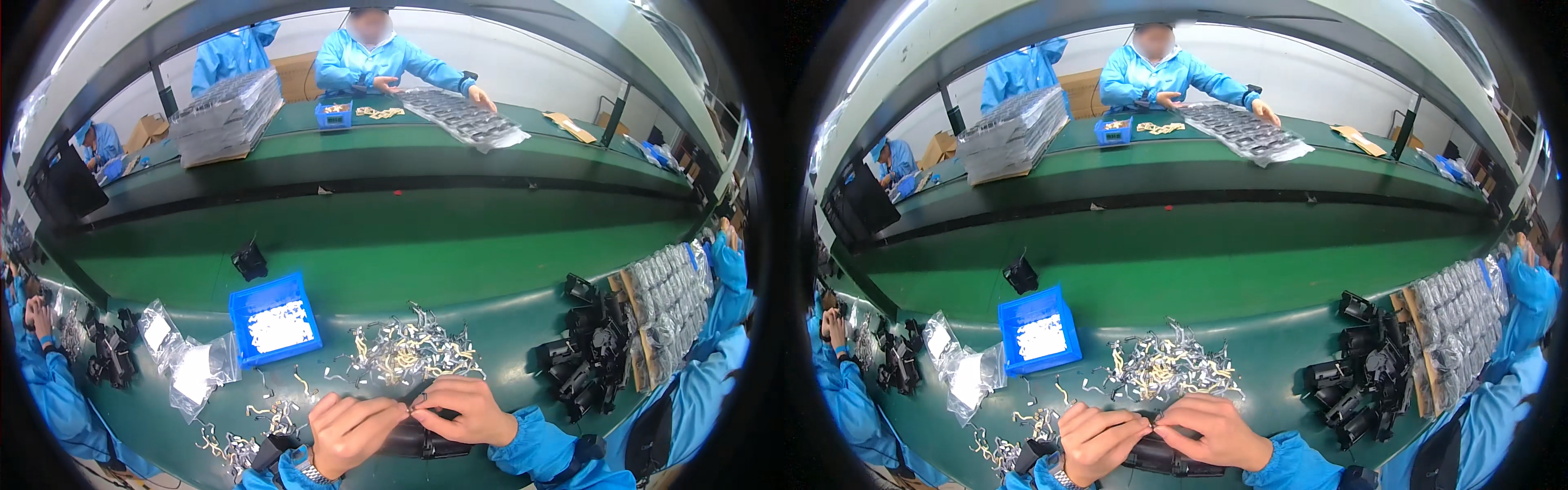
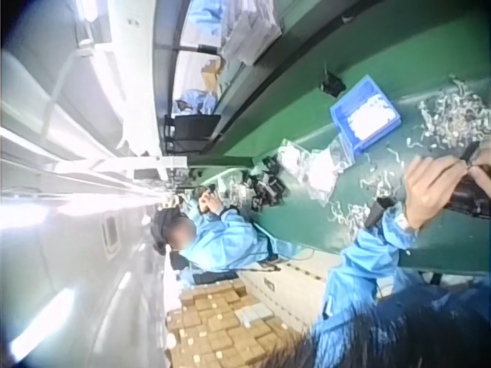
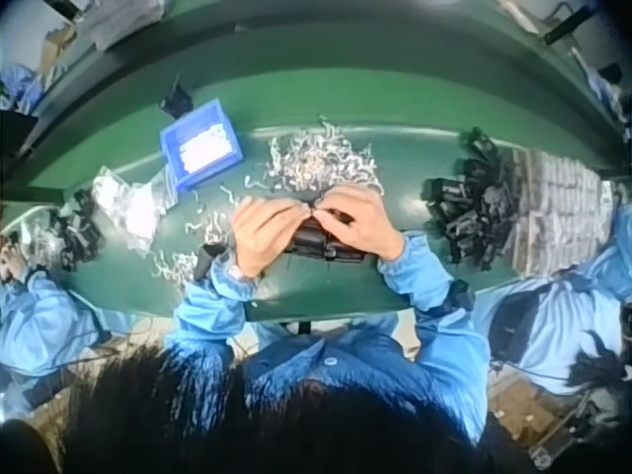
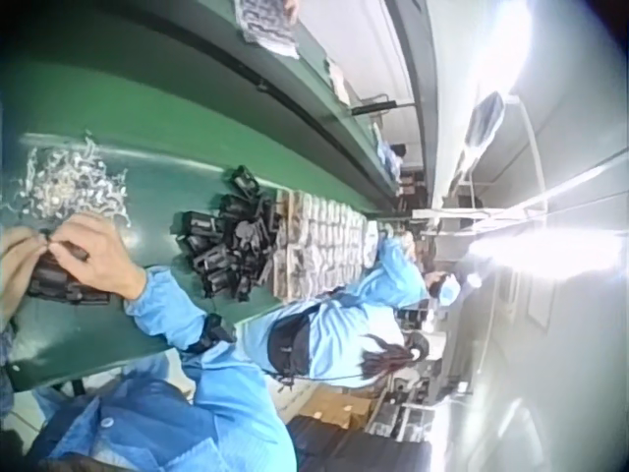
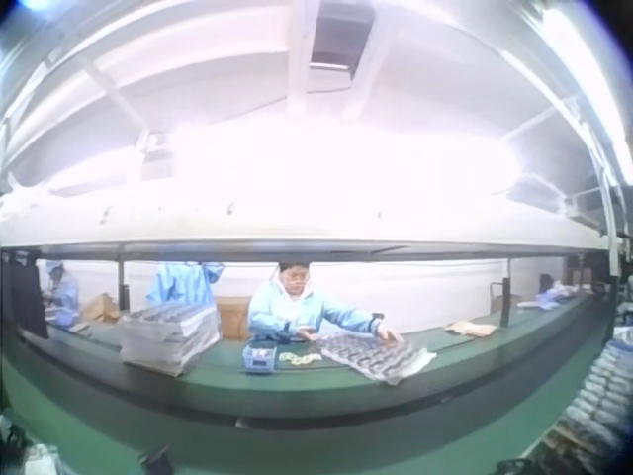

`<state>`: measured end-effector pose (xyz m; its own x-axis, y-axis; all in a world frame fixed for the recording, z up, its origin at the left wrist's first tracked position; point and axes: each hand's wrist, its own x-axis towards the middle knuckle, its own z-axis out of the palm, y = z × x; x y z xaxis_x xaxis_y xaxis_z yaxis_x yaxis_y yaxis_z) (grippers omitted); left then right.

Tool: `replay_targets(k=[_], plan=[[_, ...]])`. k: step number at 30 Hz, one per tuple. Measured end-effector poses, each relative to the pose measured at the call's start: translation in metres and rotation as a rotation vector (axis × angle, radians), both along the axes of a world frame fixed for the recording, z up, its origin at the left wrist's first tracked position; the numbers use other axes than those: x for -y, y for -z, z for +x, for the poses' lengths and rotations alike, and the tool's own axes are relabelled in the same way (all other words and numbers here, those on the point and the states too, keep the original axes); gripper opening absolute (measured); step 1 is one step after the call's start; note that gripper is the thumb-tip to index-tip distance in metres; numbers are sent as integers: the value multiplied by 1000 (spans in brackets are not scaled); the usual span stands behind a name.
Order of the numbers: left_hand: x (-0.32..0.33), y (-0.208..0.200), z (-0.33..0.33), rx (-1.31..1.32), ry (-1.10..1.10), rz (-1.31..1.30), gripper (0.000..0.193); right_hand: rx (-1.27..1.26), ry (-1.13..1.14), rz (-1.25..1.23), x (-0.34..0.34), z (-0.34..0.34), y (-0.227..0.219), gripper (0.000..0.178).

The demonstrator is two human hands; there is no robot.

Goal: Assembling small electrical or mechanical components at a workstation.

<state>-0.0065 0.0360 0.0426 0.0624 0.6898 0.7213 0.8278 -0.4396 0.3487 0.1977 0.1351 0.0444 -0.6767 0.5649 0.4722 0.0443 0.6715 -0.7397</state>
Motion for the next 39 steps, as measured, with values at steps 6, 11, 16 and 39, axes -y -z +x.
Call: replay_targets(k=[6,11,16,39], plan=[[-6,-1,1,107,21,-60,15,-9,-9,184,-4,0,6,14],[-4,-2,-1,140,25,-105,15,42,-12,257,-4,-2,2,14],[-14,-26,-31,87,-290,25,17,-70,88,197,-7,7,3,11],[-12,-30,-15,31,61,-202,46,285,43,338,-10,17,-5,7]])
